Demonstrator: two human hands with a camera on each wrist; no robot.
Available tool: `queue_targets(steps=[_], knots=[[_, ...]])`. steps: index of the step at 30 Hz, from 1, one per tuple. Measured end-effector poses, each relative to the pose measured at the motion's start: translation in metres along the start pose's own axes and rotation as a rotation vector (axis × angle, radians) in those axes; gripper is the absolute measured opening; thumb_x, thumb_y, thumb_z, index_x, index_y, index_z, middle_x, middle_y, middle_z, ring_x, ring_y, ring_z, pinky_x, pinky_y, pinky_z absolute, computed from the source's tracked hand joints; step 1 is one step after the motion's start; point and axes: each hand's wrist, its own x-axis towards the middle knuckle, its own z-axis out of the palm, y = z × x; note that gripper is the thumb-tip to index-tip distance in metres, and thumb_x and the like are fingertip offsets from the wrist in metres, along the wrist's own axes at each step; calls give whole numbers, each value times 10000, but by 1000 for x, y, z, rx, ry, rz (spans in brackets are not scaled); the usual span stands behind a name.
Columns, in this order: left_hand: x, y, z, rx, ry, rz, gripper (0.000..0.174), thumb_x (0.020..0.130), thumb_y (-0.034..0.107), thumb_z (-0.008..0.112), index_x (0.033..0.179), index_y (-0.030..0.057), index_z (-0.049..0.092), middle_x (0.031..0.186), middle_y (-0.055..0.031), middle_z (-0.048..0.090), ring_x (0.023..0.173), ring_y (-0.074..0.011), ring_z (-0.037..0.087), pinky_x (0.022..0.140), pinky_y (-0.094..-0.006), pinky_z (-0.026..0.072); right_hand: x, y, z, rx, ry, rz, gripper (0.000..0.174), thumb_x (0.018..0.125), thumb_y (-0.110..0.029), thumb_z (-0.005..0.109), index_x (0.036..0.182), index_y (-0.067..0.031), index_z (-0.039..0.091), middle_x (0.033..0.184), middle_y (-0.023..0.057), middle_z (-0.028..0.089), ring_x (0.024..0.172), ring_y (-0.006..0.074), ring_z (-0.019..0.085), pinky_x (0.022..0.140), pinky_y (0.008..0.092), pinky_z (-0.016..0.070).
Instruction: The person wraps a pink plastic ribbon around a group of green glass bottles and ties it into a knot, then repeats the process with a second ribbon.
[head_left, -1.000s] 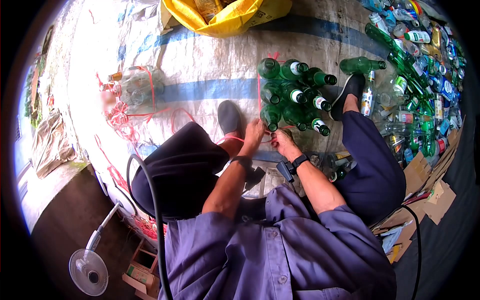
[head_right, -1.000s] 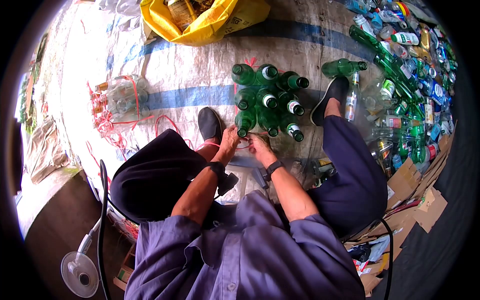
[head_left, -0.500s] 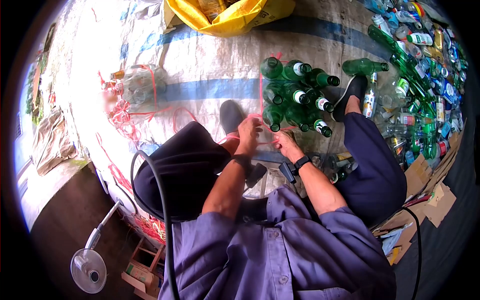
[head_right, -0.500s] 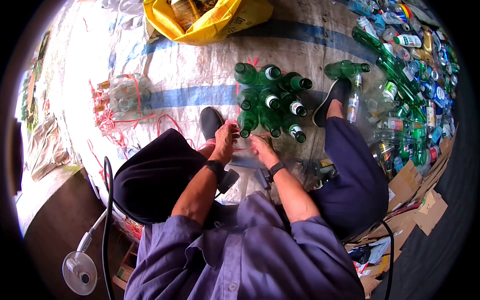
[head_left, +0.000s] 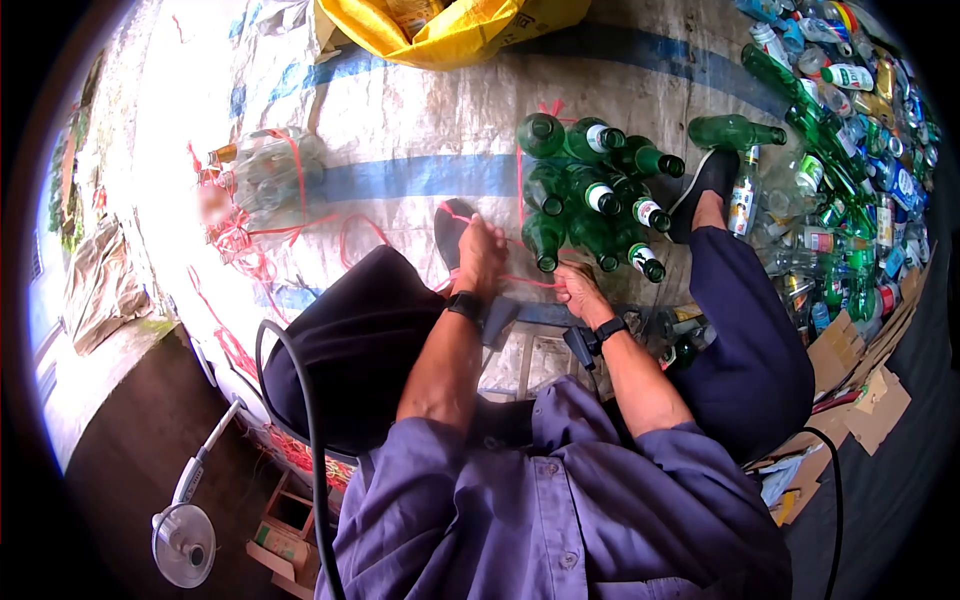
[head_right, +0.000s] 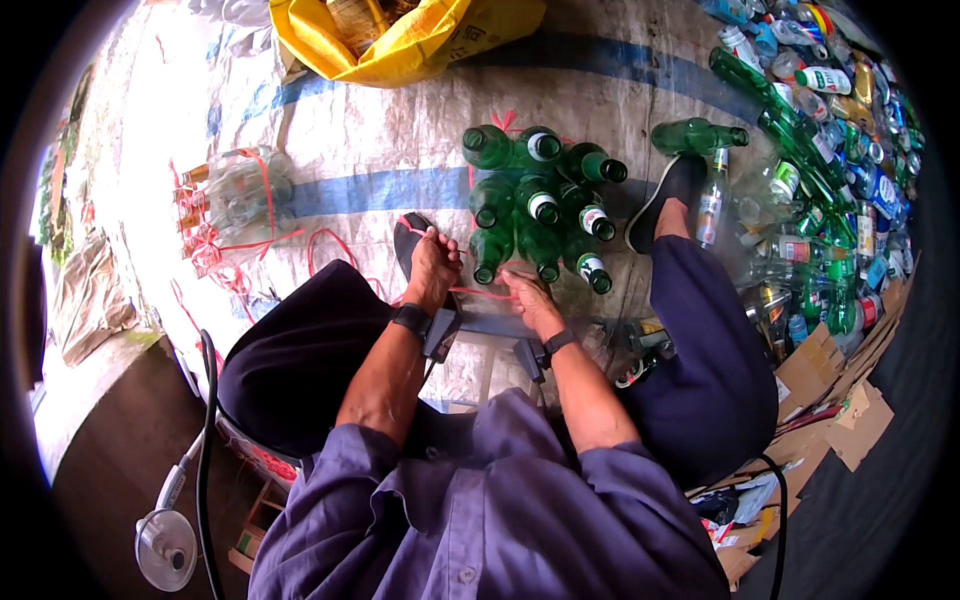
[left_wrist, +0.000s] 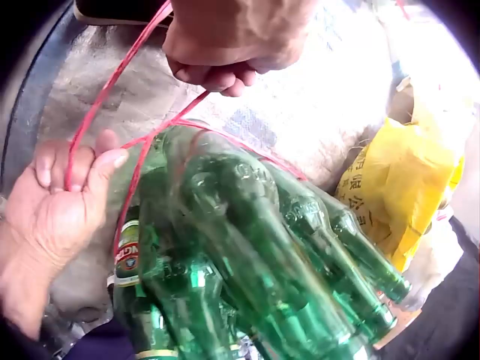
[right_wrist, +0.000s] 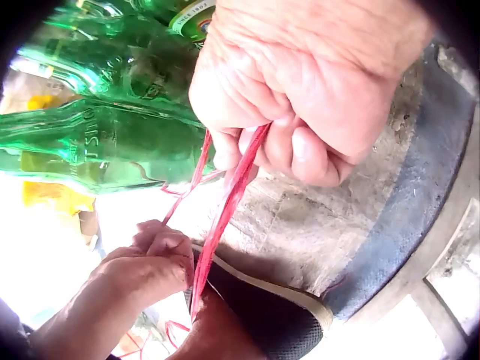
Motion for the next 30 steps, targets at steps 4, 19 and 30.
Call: queue_targets(steps=[4,19,30], knots=[[9,7,16,-7,-1,42,326,985,364,403,740,150,429,606,-8,439,506,-138,410,431,-264,320,7,4,-13,35,156,-91,204,861,-335,670,833,-149,590,660,-80,449,507,50,328,426,215,235],[25,32,18,-146,-39,217,253,985,275,465,763,154,448,612,28,437,482,-105,405,389,-230,364,27,13,-23,-394,370,-460,297,856,-443,625,873,-147,643,564,-76,395,405,54,259,372,257,133],[9,32,-4,5,-42,117,345,1008,360,361,785,123,478,662,-46,520,567,-170,481,521,-308,395,47,22,-31,-501,391,-430,268,855,-394,633,826,-127,636,583,-55,455,430,68,295,384,256,198]])
